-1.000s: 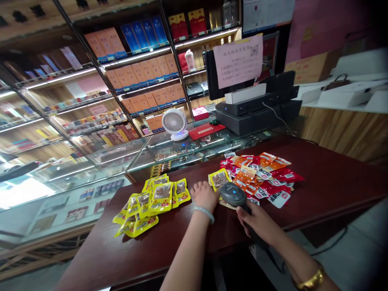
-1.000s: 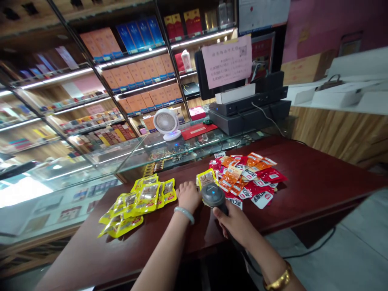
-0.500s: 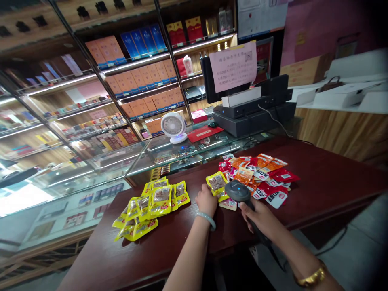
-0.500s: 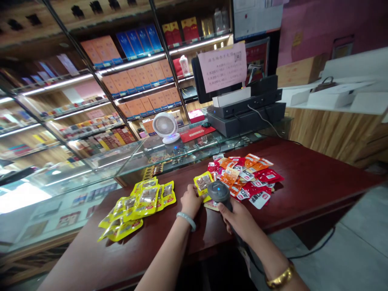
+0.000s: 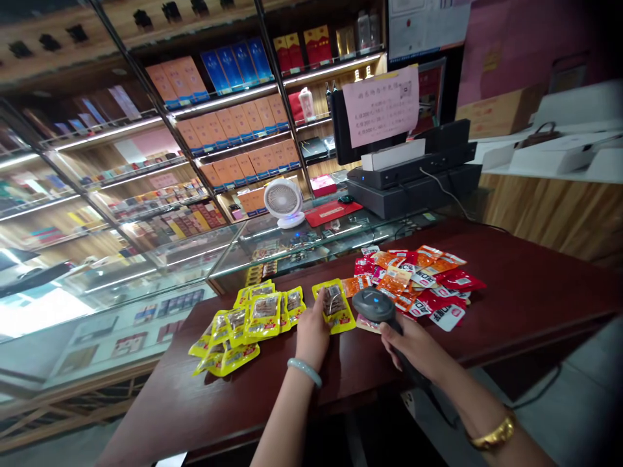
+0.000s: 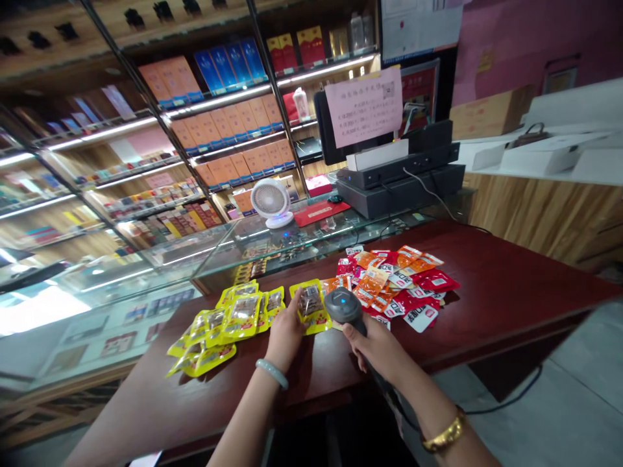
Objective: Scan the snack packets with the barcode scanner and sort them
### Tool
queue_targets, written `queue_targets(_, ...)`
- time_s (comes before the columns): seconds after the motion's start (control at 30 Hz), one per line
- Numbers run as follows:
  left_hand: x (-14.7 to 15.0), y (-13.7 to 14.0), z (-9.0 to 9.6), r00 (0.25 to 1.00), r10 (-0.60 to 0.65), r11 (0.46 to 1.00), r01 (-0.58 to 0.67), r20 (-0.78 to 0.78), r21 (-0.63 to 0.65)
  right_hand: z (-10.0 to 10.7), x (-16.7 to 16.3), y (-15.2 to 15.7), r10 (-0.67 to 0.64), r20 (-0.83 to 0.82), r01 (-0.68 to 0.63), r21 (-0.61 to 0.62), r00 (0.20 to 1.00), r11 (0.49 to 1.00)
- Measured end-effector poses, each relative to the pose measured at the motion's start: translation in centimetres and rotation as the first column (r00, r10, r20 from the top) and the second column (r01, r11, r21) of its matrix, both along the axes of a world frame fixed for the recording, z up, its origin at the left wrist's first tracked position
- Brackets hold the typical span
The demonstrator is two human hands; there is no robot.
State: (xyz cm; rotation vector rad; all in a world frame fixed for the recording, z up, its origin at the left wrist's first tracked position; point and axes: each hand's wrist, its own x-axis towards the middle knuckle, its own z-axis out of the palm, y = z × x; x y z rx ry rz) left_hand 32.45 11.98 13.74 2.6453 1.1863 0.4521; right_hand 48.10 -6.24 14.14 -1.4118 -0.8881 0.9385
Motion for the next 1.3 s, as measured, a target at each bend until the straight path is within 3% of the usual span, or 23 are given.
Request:
queue_targets(0.37, -1.7, -0.5, 0.3, 0.999, 0.016, 1.0, -0.016, 0.042, -0.001, 0.9, -1.3, 0.5, 0.096, -0.04, -0.096, 0.019, 0.995, 0.995)
queue_targets(0.53, -4.1, 1.1, 1.9, 0.977, 0.173, 0.982, -0.161, 0.124, -0.101, 0.5, -1.4, 0.5, 0.094, -0.03, -0.095, -0.015, 0.995, 0.995)
queue_targets(0.7, -9.9, 6.3, 4.5, 0.876, 0.455, 0.891, -0.448, 0.161, -0.081, 0.0, -1.3, 0.3, 0.079, -0.025, -0.08, -0.04, 0.997, 0.996)
queue_targets(0.77, -11.8, 8.1, 5.0, 0.849, 0.526, 0.85, -0.523, 0.048, -0.059, -0.3, -1.2, 0.1, 0.072, -0.028, -0.072, -0.032, 0.997, 0.997)
queue_targets(0.87, -12.4, 8.4, 5.0, 0.786, 0.609, 0.793, -0.602, -0.101, 0.092, -0.6, -0.8, -0.5, 0.046, -0.035, -0.047, -0.022, 0.998, 0.999)
queue_targets(0.93, -11.0, 7.1, 4.6, 0.771, 0.634, 0.765, -0.613, -0.063, 0.196, -0.9, -0.5, -1.0, 0.025, -0.049, -0.026, -0.034, 0.999, 0.999)
queue_targets(0.97, -9.9, 6.2, 4.3, 0.791, 0.611, 0.775, -0.591, -0.029, 0.222, -1.0, -0.3, -1.2, 0.011, -0.054, -0.013, -0.043, 0.998, 0.999)
queue_targets(1.03, -6.9, 4.3, 3.5, 0.871, 0.491, 0.849, -0.479, 0.004, 0.223, -1.2, 0.1, -1.6, -0.012, -0.055, 0.009, -0.064, 0.998, 0.998)
queue_targets(1.1, -3.3, 2.8, 2.7, 0.947, 0.32, 0.935, -0.313, -0.014, 0.166, -1.5, 0.5, -2.0, -0.03, -0.05, 0.026, -0.089, 0.998, 0.996)
queue_targets(1.17, 0.5, 2.2, 1.8, 0.99, 0.141, 0.985, -0.138, -0.023, 0.103, -1.6, 0.6, -2.3, -0.044, -0.046, 0.038, -0.111, 0.998, 0.993)
queue_targets(1.3, 7.3, 3.0, 0.7, 0.999, -0.017, 1.0, 0.017, -0.036, -0.009, -2.0, 0.5, -2.9, -0.055, -0.012, 0.053, -0.106, 0.998, 0.993)
